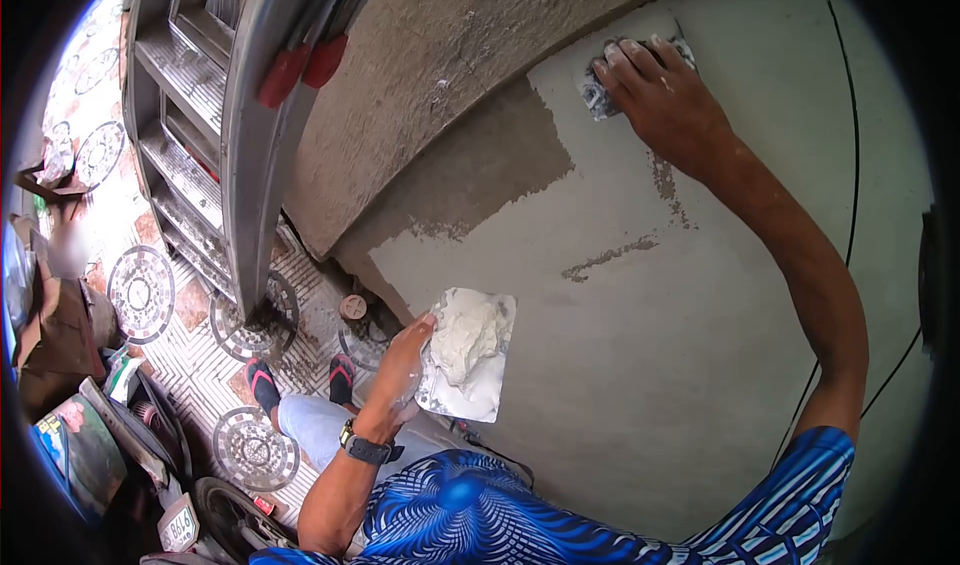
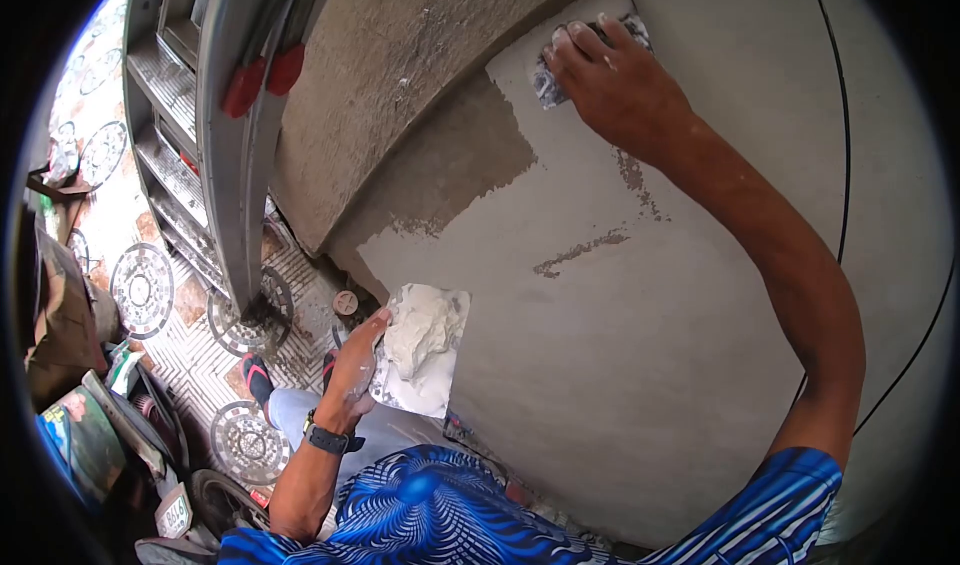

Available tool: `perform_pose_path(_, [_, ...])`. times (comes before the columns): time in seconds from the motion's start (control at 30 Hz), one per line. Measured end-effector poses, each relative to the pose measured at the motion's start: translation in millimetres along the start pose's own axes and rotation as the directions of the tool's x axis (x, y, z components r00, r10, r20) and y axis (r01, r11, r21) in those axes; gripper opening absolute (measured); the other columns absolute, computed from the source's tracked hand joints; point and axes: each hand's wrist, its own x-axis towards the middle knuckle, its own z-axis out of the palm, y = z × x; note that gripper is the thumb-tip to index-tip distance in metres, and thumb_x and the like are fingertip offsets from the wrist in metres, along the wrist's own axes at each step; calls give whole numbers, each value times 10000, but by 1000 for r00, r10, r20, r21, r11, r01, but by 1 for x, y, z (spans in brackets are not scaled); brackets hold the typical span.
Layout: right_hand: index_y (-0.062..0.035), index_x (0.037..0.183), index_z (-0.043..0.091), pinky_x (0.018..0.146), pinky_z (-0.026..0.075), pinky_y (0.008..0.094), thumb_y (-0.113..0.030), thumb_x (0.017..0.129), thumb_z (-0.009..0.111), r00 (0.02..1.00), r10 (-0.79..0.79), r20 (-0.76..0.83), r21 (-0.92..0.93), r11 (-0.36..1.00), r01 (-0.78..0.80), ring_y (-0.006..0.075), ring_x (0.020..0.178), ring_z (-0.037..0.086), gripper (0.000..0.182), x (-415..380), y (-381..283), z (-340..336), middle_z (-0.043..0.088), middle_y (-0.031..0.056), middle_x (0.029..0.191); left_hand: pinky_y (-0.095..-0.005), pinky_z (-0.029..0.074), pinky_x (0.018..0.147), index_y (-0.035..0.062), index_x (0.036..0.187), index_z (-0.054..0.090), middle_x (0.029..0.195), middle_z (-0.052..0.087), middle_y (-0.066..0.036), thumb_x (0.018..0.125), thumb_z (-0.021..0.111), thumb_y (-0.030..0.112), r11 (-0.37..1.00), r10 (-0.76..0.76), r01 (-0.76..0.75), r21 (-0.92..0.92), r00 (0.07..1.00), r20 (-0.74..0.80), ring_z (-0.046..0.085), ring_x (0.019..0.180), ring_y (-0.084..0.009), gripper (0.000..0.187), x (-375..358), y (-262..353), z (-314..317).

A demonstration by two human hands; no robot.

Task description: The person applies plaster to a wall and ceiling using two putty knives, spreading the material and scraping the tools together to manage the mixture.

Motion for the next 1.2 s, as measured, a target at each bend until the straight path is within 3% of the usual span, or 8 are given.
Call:
perform_pose_path(0.23, [-37, 1210, 643, 1084, 376, 441, -135, 896, 603, 1000, 19, 21, -1, 1000, -19, 242, 1249, 501, 331, 6, 3, 15, 581, 83, 1300, -339, 517, 970, -33, 1339, 489, 1269, 610, -123, 1036, 468, 238, 1000, -2, 2, -11, 1000, 31, 632, 1119, -215, 407, 0, 0, 2])
perform_pose_path(0.37, [-11, 1250, 613, 1093, 375, 457, -119, 895, 590, 991, 56, 123, 107, 992, -70, 248, 1247, 503, 371, -3, -4, 7, 571, 86, 1299, -338, 512, 978, -26, 1346, 486, 1279, 602, -121, 1036, 464, 228, 1000, -9, 9, -12, 1000, 13, 623, 1135, -211, 402, 4, -1, 7])
perform_pose_path(0.47, [8, 1269, 598, 1096, 376, 468, -111, 897, 572, 982, 75, 174, 123, 988, -97, 256, 1250, 504, 391, -25, -19, -12, 555, 110, 1305, -339, 514, 974, -28, 1346, 486, 1271, 608, -123, 1038, 458, 224, 1000, -6, 8, 28, 998, -58, 626, 1127, -215, 399, 0, 6, 25])
perform_pose_path(0.53, [16, 1271, 594, 1101, 373, 474, -103, 897, 559, 985, 101, 137, 130, 984, -119, 263, 1265, 498, 395, -51, -35, -19, 542, 134, 1315, -346, 525, 963, -29, 1337, 493, 1257, 619, -129, 1039, 452, 218, 999, -38, 38, 9, 999, -21, 640, 1105, -224, 389, 11, 0, 18])
perform_pose_path(0.7, [27, 1315, 562, 1125, 350, 478, -95, 898, 540, 957, 112, 267, 213, 962, -172, 291, 1308, 469, 436, -106, -73, -44, 521, 169, 1332, -364, 555, 929, -41, 1298, 514, 1217, 643, -147, 1038, 448, 211, 996, -85, 86, -18, 994, 65, 674, 1048, -243, 368, 26, -1, 23])
perform_pose_path(0.9, [73, 1325, 521, 1102, 365, 505, -90, 878, 513, 919, 125, 375, 298, 922, -247, 345, 1296, 468, 476, -163, -114, -79, 509, 221, 1346, -358, 557, 912, -37, 1285, 520, 1197, 646, -138, 1035, 446, 240, 998, -57, 57, 11, 996, 63, 675, 1041, -237, 380, 22, 19, 44])
perform_pose_path(1.0, [69, 1318, 525, 1087, 372, 510, -83, 875, 517, 885, 96, 456, 410, 859, -305, 345, 1290, 477, 469, -176, -128, -112, 520, 222, 1339, -342, 543, 901, -19, 1285, 526, 1193, 642, -117, 1041, 436, 269, 998, -6, 5, 60, 1000, 22, 666, 1039, -214, 387, 17, 35, 59])
perform_pose_path(1.2, [31, 1309, 546, 1065, 385, 516, -68, 856, 555, 899, 213, 382, 663, 615, -427, 343, 1228, 529, 463, -140, -113, -166, 569, 200, 1288, -345, 565, 852, -15, 1250, 550, 1145, 660, -111, 1034, 457, 276, 992, 39, -36, 124, 999, -17, 684, 978, -208, 374, 13, 65, 78])
